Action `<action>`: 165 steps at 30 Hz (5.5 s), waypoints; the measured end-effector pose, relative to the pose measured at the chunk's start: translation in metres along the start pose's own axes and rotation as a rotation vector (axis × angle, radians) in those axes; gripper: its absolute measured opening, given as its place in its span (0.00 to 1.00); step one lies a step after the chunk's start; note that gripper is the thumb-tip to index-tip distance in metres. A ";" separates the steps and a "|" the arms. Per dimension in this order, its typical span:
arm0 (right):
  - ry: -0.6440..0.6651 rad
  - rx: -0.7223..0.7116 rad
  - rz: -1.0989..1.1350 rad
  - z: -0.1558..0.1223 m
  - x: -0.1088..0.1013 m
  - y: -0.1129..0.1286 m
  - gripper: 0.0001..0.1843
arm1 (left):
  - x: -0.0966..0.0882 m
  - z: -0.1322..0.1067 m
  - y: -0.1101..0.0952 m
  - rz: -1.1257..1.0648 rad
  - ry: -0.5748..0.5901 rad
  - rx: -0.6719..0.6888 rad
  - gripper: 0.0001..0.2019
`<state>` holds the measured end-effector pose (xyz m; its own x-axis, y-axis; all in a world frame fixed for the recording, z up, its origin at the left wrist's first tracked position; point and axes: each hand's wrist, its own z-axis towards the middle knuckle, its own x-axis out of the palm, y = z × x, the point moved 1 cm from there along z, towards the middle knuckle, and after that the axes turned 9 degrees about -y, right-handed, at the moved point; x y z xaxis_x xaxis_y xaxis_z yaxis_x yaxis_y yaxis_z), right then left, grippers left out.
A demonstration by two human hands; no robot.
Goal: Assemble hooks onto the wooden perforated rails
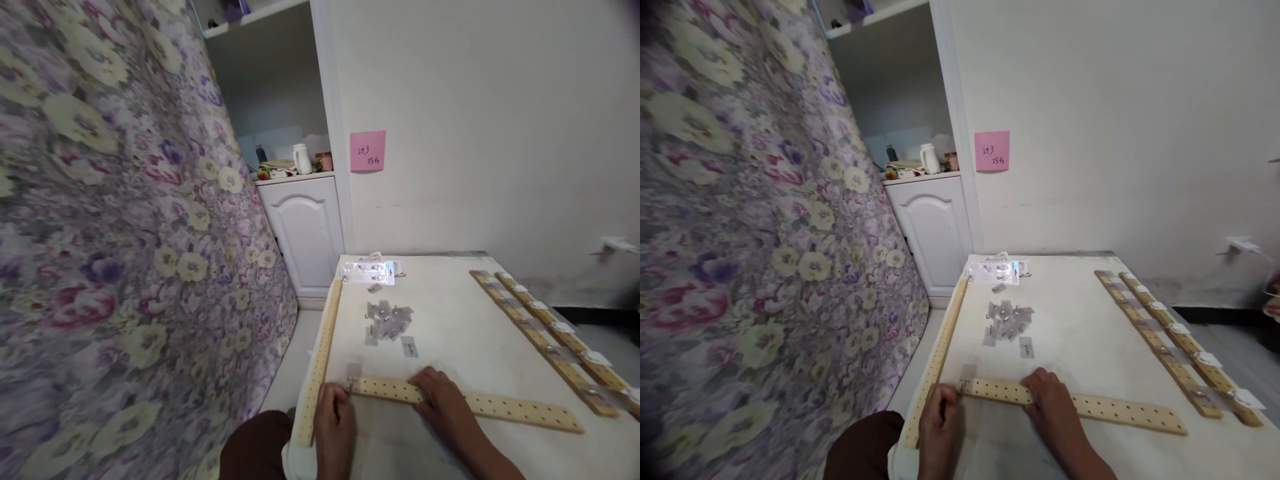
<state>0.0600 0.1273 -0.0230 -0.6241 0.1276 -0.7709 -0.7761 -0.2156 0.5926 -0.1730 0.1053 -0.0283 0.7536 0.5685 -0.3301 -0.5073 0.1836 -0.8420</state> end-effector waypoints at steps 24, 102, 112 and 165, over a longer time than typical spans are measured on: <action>-0.209 0.320 0.067 0.057 0.006 -0.019 0.05 | 0.008 0.003 -0.002 -0.079 0.198 -0.053 0.08; 0.148 -0.184 0.255 0.060 0.065 0.043 0.23 | 0.035 -0.021 -0.003 -0.479 0.292 -0.831 0.18; 0.169 -0.128 0.276 0.061 0.080 0.033 0.21 | 0.038 -0.016 -0.010 -0.405 0.297 -0.891 0.16; 0.072 -0.105 0.280 0.056 0.076 0.031 0.17 | 0.049 -0.020 -0.008 -0.272 0.253 -0.841 0.13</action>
<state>-0.0168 0.1850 -0.0500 -0.8015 -0.0188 -0.5977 -0.5589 -0.3321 0.7598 -0.1235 0.1154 -0.0463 0.9217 0.3804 -0.0755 0.0971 -0.4150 -0.9046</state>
